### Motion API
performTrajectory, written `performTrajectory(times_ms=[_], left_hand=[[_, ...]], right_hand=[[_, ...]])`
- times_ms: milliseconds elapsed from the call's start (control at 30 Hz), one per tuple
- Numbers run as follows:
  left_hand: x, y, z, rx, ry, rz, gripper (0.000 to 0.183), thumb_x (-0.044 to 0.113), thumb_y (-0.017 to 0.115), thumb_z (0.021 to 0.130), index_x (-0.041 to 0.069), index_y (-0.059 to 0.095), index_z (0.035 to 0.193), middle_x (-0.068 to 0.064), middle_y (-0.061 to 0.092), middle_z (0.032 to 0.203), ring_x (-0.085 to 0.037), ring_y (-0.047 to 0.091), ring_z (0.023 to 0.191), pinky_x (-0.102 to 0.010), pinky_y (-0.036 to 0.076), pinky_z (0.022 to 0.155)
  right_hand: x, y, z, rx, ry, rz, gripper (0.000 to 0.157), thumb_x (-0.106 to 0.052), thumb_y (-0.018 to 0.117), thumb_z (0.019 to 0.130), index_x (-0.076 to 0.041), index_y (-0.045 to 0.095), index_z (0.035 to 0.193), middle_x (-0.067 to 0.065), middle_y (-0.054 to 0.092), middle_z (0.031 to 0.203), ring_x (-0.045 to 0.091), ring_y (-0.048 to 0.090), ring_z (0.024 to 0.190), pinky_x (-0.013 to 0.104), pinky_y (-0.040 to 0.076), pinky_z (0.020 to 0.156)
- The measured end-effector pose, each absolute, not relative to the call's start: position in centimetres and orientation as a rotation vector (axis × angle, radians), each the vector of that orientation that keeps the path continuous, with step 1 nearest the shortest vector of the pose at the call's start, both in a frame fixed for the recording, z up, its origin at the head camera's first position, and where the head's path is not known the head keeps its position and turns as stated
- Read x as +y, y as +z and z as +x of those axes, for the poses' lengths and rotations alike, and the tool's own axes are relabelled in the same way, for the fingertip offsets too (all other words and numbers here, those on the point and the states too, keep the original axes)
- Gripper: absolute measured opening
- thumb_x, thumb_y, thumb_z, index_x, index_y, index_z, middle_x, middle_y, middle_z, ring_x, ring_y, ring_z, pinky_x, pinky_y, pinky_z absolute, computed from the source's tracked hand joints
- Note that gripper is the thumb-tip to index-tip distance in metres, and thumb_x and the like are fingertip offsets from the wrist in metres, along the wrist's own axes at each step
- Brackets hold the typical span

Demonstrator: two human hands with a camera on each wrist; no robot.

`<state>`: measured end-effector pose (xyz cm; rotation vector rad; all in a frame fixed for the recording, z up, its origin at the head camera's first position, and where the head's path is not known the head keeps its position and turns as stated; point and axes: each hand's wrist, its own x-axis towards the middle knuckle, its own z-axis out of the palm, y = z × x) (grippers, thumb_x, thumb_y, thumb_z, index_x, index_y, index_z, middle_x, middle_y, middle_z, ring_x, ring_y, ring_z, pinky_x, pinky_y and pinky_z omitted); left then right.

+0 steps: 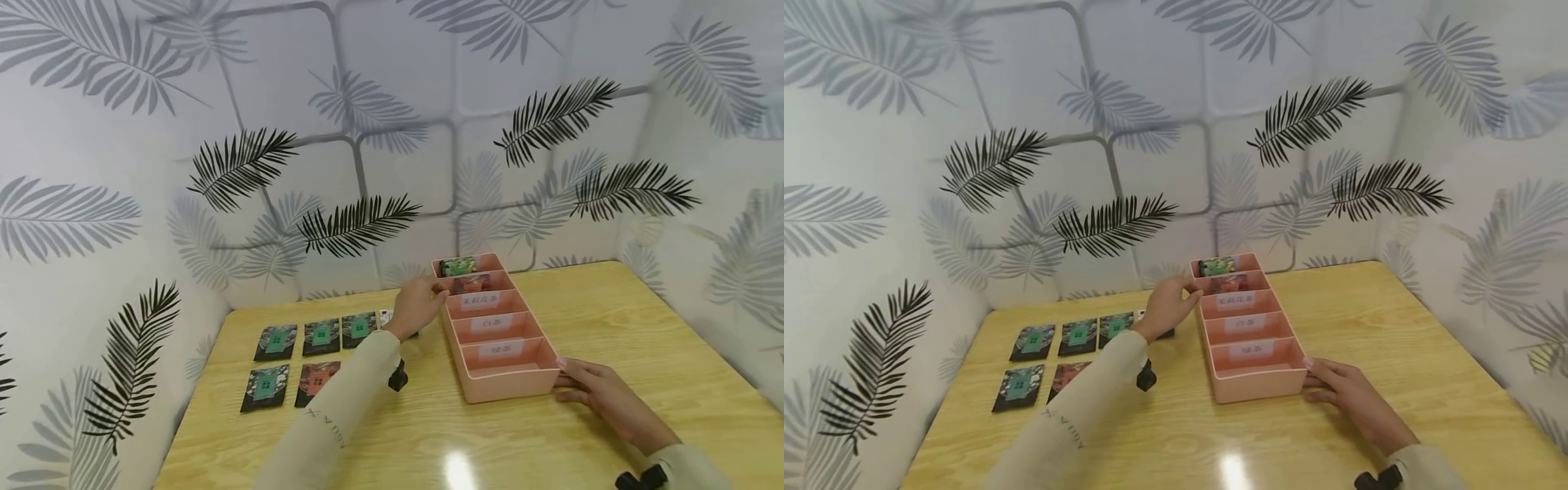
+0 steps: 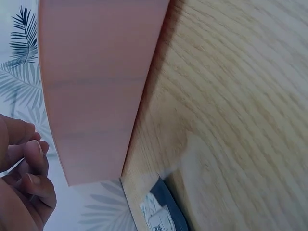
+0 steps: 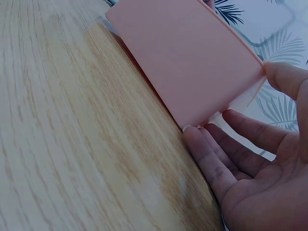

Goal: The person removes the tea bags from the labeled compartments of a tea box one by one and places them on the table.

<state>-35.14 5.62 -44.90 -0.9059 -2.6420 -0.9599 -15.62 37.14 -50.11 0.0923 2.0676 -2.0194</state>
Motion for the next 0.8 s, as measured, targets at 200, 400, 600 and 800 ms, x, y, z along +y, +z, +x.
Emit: performTrajectory(times_ms=[200, 400, 600, 800], left_hand=[[7.1, -44.7, -35.5, -2.663, -1.022, -0.866, 0.021, 0.023, 0.064, 0.104, 0.01, 0.079, 0.111, 0.002, 0.075, 0.1, -0.011, 0.068, 0.08, -0.032, 0.055, 0.067], [8.4, -44.8, -36.1, -2.698, -0.97, -0.825, 0.021, 0.022, 0.062, 0.105, 0.012, 0.08, 0.109, 0.004, 0.074, 0.087, -0.008, 0.061, 0.064, -0.029, 0.049, 0.056], [9.2, -44.5, -36.4, -2.737, -0.928, -0.802, 0.028, 0.022, 0.059, 0.106, 0.013, 0.078, 0.087, 0.005, 0.058, 0.059, -0.011, 0.047, 0.048, -0.028, 0.035, 0.046], [9.7, -44.4, -36.5, -2.796, -0.899, -0.758, 0.049, 0.021, 0.058, 0.106, 0.016, 0.055, 0.057, 0.004, 0.037, 0.049, -0.012, 0.035, 0.044, -0.027, 0.027, 0.044]], right_hand=[[37.3, -50.1, -15.6, 2.052, -2.025, 0.064, 0.069, -0.037, 0.046, 0.112, 0.019, 0.031, 0.15, 0.005, 0.067, 0.125, 0.014, 0.067, 0.11, 0.04, 0.054, 0.096], [37.4, -50.1, -15.7, 2.072, -2.008, 0.073, 0.07, -0.037, 0.044, 0.112, 0.019, 0.03, 0.151, 0.007, 0.066, 0.126, 0.014, 0.067, 0.11, 0.038, 0.054, 0.096], [37.6, -50.0, -15.7, 2.073, -2.018, 0.071, 0.071, -0.038, 0.045, 0.112, 0.02, 0.03, 0.15, 0.008, 0.066, 0.125, 0.015, 0.067, 0.109, 0.039, 0.054, 0.096], [37.4, -50.3, -15.6, 2.063, -2.025, 0.085, 0.069, -0.038, 0.046, 0.112, 0.018, 0.034, 0.15, 0.006, 0.068, 0.126, 0.015, 0.067, 0.111, 0.039, 0.055, 0.095]])
